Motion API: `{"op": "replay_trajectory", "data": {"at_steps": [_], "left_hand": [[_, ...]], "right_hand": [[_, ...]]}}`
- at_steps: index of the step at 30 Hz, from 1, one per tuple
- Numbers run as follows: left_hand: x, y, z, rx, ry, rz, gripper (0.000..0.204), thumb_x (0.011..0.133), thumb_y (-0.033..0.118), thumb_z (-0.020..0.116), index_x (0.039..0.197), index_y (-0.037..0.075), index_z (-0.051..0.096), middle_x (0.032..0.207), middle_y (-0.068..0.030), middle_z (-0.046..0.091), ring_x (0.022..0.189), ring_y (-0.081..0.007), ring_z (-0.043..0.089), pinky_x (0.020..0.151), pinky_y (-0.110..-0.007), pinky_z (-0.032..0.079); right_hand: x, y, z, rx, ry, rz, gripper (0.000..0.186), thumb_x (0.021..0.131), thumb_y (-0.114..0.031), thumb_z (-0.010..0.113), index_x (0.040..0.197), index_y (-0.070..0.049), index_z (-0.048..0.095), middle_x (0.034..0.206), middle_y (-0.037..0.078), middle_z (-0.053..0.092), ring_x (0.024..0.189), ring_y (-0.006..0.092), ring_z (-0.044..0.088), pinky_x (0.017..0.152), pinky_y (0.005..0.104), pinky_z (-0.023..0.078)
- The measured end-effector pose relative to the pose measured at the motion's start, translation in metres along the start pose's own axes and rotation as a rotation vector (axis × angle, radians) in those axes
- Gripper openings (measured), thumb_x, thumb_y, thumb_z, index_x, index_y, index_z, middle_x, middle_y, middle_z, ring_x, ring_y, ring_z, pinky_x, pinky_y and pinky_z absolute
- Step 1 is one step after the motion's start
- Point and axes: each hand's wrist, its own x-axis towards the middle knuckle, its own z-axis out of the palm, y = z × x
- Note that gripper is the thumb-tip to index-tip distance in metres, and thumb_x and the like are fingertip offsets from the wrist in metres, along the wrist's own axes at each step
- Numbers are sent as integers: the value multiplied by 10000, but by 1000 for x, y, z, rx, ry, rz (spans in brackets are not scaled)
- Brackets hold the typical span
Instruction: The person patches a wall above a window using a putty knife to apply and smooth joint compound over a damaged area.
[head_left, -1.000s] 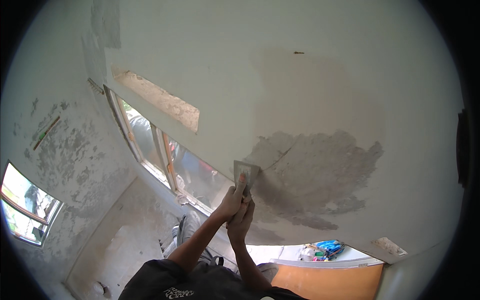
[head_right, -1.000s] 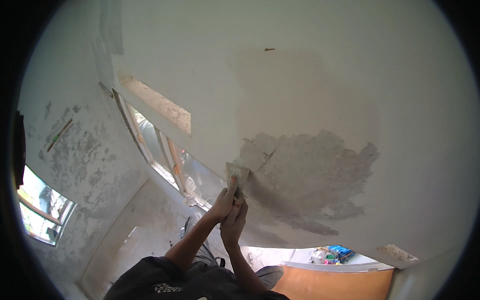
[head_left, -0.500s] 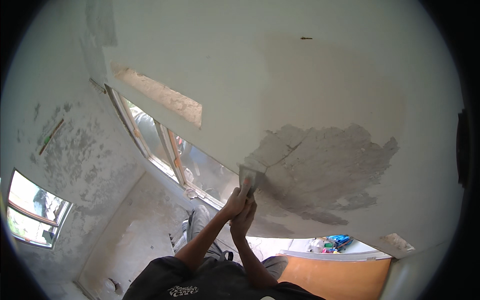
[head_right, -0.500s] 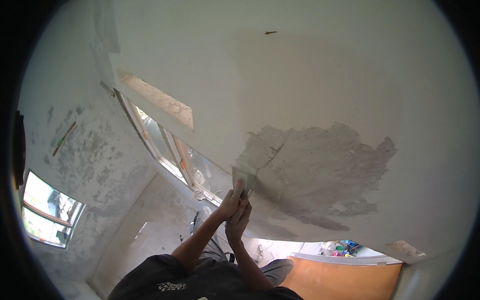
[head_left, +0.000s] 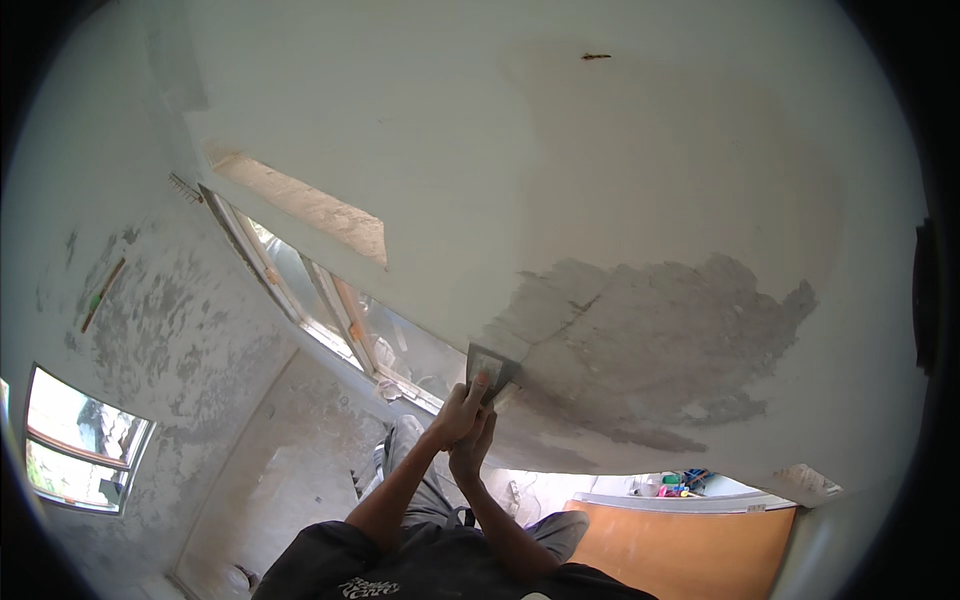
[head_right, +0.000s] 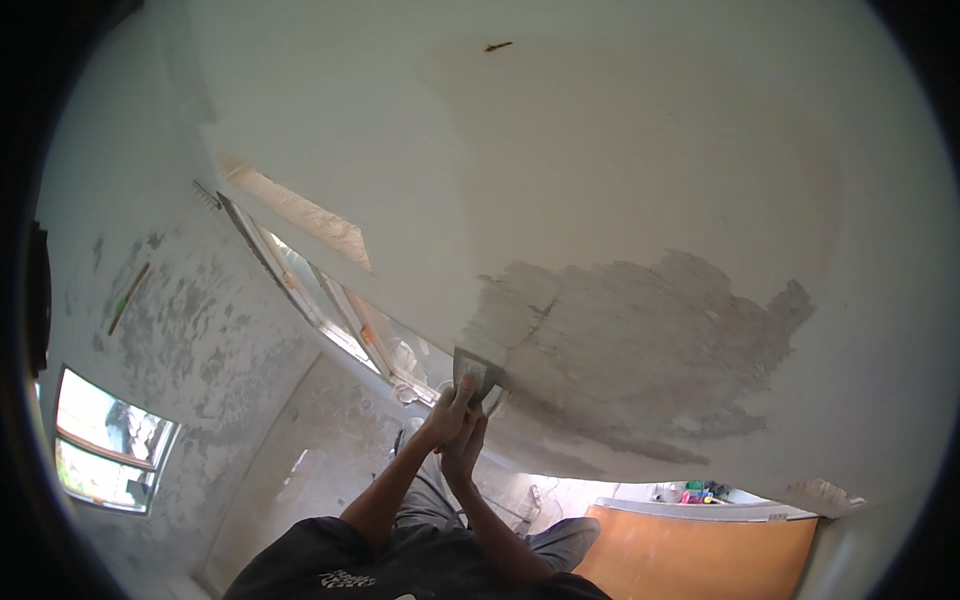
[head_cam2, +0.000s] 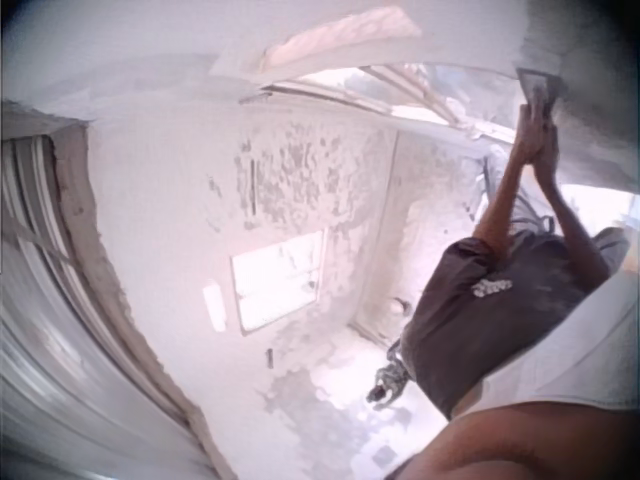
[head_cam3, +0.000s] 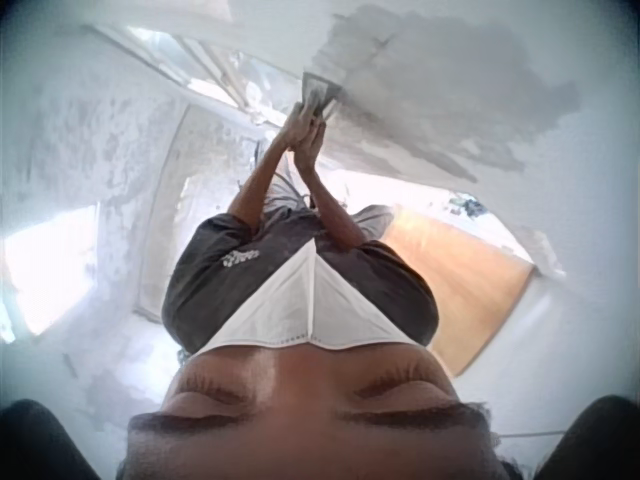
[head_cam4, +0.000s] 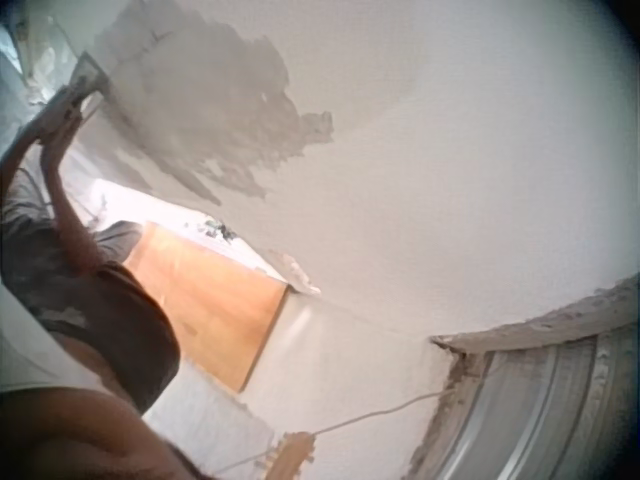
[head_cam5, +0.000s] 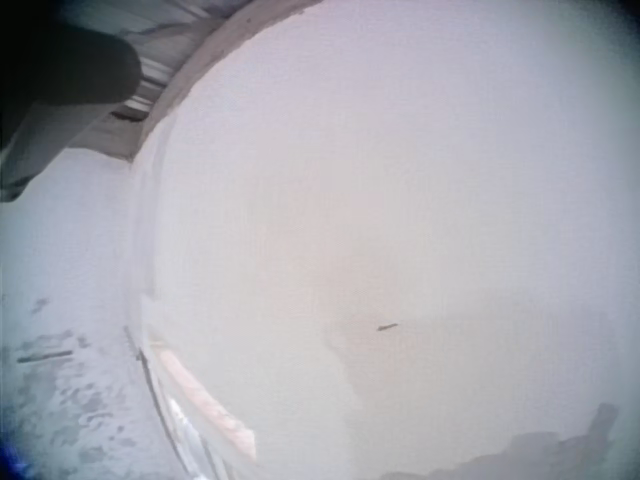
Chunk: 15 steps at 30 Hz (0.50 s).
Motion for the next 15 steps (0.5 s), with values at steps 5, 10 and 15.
{"op": "replay_trajectory", "data": {"at_steps": [5,10,15], "left_hand": [[4,-9,-13,62,46,83,795,907,667,312,889,-94,540,813,-188,586,787,-226,565,733,-348,468],[7,-5,-16,138,-63,62,713,946,616,243,970,-35,535,855,-96,555,835,-153,504,744,-303,451],[-4,13,-16,133,-10,61,772,925,654,235,926,-56,539,829,-151,569,817,-209,533,742,-339,457]], "right_hand": [[7,9,3,140,-71,16,410,990,-440,363,1061,-46,454,807,30,509,588,62,494,461,208,400],[19,36,-6,170,-69,-55,409,986,-428,387,999,-29,474,882,23,512,705,54,487,547,209,415],[17,13,9,194,-30,-9,430,965,-451,425,988,-25,474,734,30,506,518,61,475,411,216,378]]}}
